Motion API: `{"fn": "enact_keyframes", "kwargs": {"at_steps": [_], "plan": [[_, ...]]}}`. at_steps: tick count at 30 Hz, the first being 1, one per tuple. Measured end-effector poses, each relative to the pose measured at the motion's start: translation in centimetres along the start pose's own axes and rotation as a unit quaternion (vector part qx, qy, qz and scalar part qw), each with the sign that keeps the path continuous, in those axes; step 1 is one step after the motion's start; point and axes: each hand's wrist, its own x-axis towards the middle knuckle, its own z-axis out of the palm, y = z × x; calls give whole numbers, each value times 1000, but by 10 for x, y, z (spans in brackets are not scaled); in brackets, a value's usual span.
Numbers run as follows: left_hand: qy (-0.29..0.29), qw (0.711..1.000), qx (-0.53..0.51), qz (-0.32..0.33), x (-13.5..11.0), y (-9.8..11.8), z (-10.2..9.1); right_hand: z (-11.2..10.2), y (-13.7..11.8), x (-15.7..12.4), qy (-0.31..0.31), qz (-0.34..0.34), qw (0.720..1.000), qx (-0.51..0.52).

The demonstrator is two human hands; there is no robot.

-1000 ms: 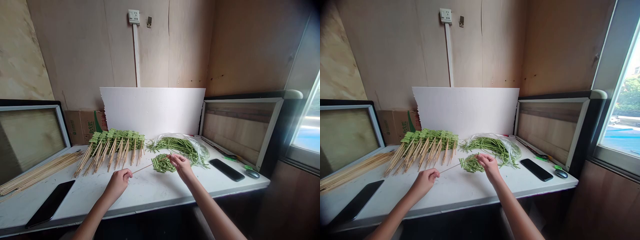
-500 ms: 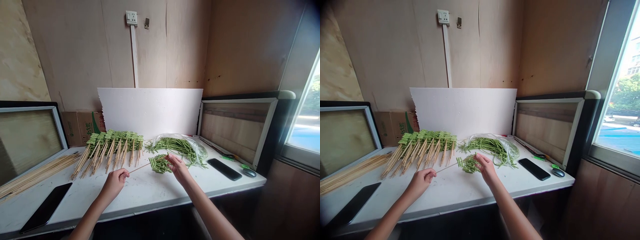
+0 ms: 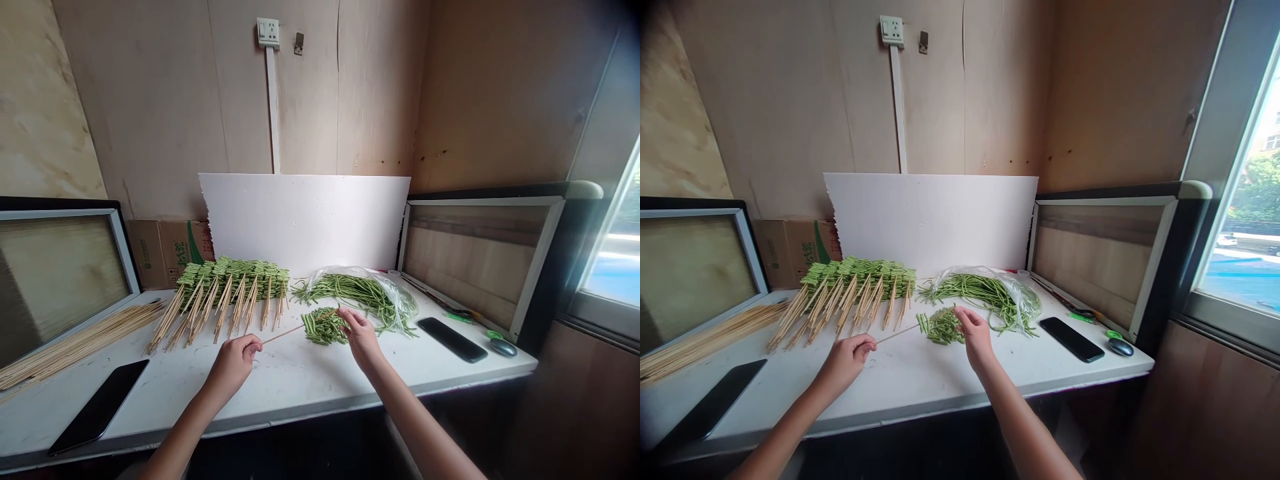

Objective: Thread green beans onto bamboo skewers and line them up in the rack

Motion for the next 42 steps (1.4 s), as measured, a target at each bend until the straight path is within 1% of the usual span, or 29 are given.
{"fn": "enact_keyframes", "kwargs": {"at_steps": [9, 13, 18, 20, 22, 26, 28, 31, 37, 39, 42], "plan": [[-6, 1000, 27, 12, 1, -9, -6, -1, 6, -1, -19, -7, 999, -26], [-11, 1000, 11, 16, 2, -11, -10, -2, 9, 1, -36, -14, 999, -34], [-56, 998, -13, 5, 3, -16, -13, -1, 1, -2, -73, -43, 995, -56], [-58, 998, -23, 1, 4, -18, -16, 0, -4, -6, -88, -56, 992, -75], [-47, 999, -26, 0, 4, -19, -18, 3, -7, -9, -93, -59, 990, -88], [-15, 1000, -15, 11, 3, -17, -22, 8, -6, -13, -72, -34, 993, -87], [-11, 1000, -11, 14, 3, -14, -22, 10, -4, -14, -59, -32, 994, -83], [-40, 999, -25, 3, 2, -10, -21, 10, -3, -14, -64, -49, 994, -76], [-99, 994, -53, -13, -1, -8, -20, 11, -9, -17, -111, -83, 987, -85], [-100, 994, -54, -7, -1, -9, -18, 13, -12, -19, -111, -85, 986, -90], [-70, 996, -55, -5, 0, -6, -14, 18, -11, -24, -104, -85, 986, -100]]}}
